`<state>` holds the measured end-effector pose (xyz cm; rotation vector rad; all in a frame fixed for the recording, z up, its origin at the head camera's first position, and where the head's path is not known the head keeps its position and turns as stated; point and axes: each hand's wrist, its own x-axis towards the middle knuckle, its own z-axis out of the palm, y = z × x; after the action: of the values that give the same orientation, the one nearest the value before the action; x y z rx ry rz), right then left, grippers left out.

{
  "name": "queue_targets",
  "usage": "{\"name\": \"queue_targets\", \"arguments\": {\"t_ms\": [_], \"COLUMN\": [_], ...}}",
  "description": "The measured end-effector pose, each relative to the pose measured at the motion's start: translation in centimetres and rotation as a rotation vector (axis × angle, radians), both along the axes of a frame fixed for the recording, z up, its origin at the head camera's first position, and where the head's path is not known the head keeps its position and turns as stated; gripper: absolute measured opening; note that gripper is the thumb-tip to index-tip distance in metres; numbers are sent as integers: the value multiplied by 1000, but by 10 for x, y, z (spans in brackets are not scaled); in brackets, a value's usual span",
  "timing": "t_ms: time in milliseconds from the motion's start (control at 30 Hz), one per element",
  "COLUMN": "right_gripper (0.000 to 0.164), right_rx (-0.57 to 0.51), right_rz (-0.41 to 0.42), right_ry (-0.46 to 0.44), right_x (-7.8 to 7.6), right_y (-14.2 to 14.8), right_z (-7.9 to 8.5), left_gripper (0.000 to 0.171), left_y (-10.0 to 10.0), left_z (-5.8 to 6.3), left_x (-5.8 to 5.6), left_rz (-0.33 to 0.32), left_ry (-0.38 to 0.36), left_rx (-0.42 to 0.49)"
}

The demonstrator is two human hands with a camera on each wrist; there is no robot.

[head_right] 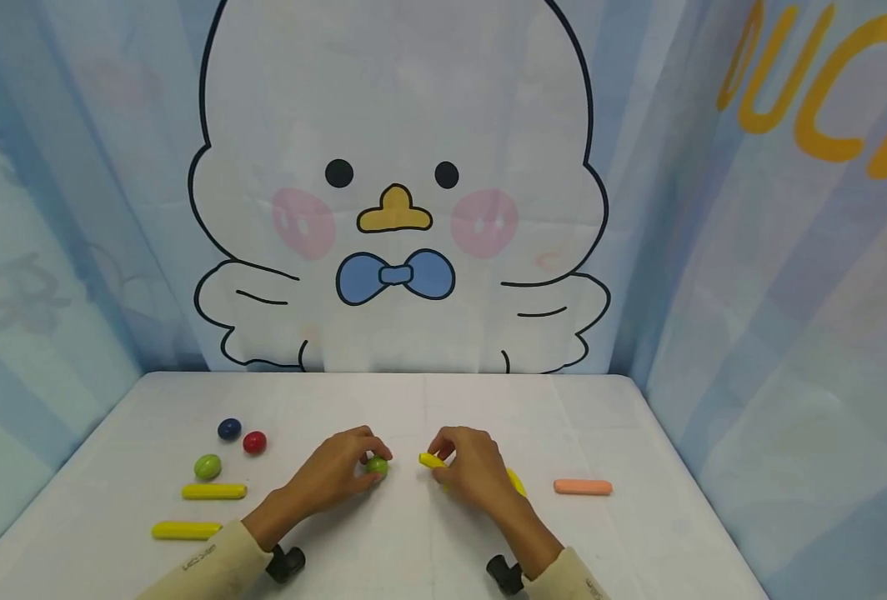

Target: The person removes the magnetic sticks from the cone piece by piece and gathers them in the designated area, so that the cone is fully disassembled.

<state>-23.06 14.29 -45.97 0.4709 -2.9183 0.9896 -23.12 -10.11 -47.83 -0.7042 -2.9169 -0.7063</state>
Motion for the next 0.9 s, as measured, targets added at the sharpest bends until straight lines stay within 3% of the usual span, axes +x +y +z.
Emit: {"name": "queue_targets", "arguments": {"t_ms": [333, 667, 900], "right_gripper": [24, 26, 26], "right_rx": [28, 110, 155], "right_rz": [-87, -50, -66], "right_ry": [-38, 14, -57], "right_x": [8, 16, 19], "right_y": [10, 9, 0], "right_z": [-1, -9, -10], "left_gripper": [22, 23, 23], "left_y": [1, 2, 3], "left_z": [0, -2, -1], "left_x": [2, 1, 2], "left_rz": [-5, -15, -14], "left_ry": [31, 39, 29], "left_rx": [-16, -15, -18]}}
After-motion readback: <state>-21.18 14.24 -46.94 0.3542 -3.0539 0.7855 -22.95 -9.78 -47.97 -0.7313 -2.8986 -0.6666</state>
